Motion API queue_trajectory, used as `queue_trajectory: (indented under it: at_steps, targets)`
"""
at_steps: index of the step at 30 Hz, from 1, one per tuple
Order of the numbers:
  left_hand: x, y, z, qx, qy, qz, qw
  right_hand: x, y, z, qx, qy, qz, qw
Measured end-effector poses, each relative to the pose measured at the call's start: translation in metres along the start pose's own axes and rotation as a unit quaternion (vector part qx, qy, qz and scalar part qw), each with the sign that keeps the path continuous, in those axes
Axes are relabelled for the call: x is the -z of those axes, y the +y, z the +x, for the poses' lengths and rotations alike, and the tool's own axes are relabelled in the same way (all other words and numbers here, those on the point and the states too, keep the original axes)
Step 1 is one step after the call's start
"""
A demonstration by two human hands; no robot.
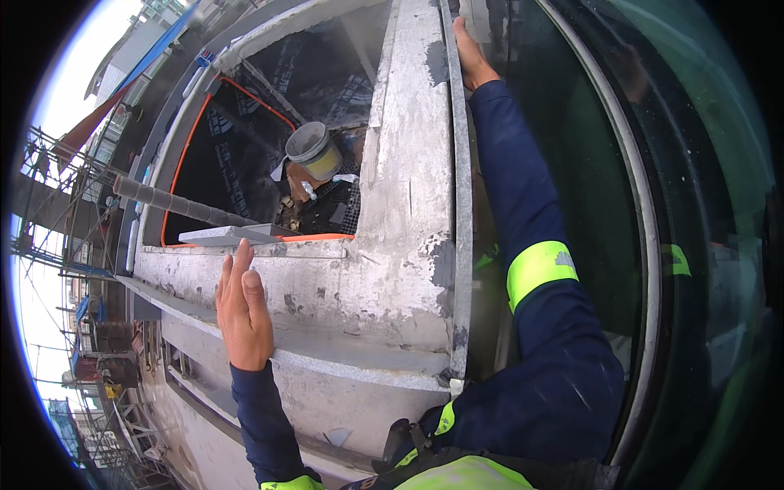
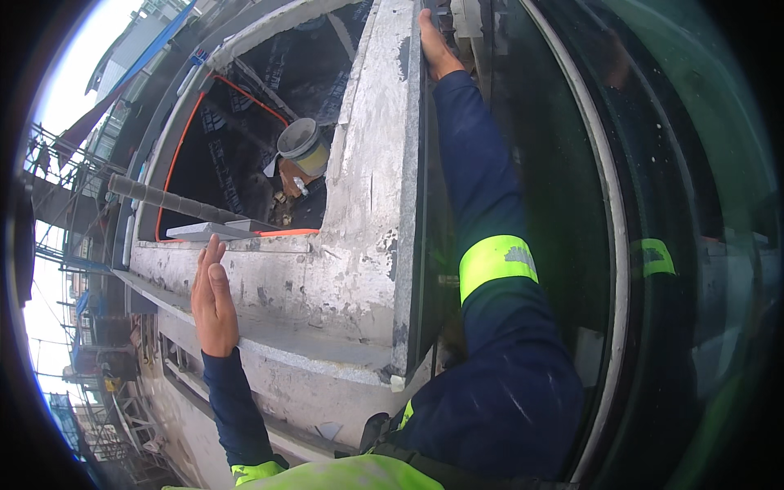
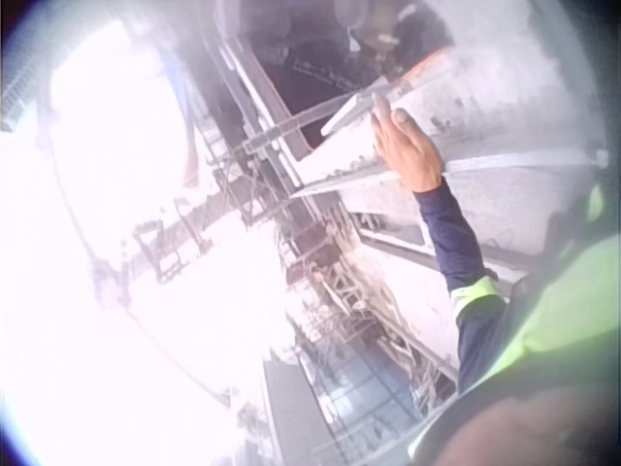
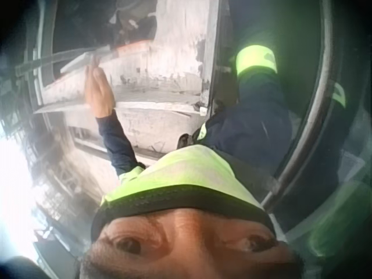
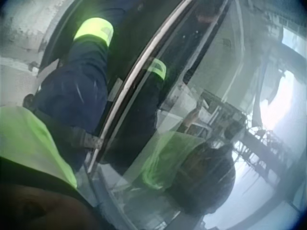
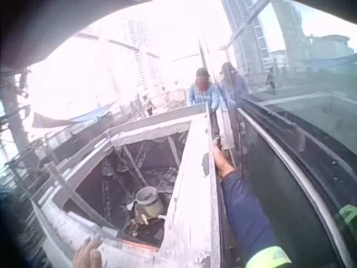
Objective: The person measures a curved metal panel with a roll of tape, then marks the panel with a pencil. The person moves around the construction site, handling the panel and marking it multiple times.
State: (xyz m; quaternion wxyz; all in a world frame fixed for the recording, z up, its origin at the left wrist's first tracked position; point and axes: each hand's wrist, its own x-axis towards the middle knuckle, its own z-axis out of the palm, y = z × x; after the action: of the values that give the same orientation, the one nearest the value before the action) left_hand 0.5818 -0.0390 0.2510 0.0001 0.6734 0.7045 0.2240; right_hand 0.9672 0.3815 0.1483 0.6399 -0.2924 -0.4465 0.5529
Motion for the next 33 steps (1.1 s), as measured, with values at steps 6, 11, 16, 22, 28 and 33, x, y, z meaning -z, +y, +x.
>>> queue_trajectory:
  at_steps: [6,11,16,22,28,33]
  targets:
    - [-0.004,-0.012,0.001,-0.027,0.02,-0.046,0.998,-0.015,-0.009,-0.072,-0.008,-0.046,-0.01,0.999]
    - [-0.008,-0.024,-0.001,-0.048,0.046,-0.088,0.994,-0.044,-0.021,-0.171,-0.017,-0.016,-0.023,0.999]
    - [0.002,-0.031,-0.007,-0.025,0.074,-0.118,0.99,-0.091,-0.039,-0.299,-0.029,-0.035,0.001,0.999]
    - [0.0,-0.037,-0.039,-0.138,0.142,-0.255,0.946,-0.136,-0.071,-0.453,-0.034,-0.082,0.0,0.996]
    - [-0.021,-0.064,-0.2,-0.209,0.188,-0.313,0.907,-0.156,-0.061,-0.55,-0.002,-0.021,-0.087,0.996]
    - [-0.105,-0.204,-0.418,-0.092,0.02,-0.252,0.963,-0.186,-0.09,-0.625,-0.057,-0.037,-0.188,0.98]
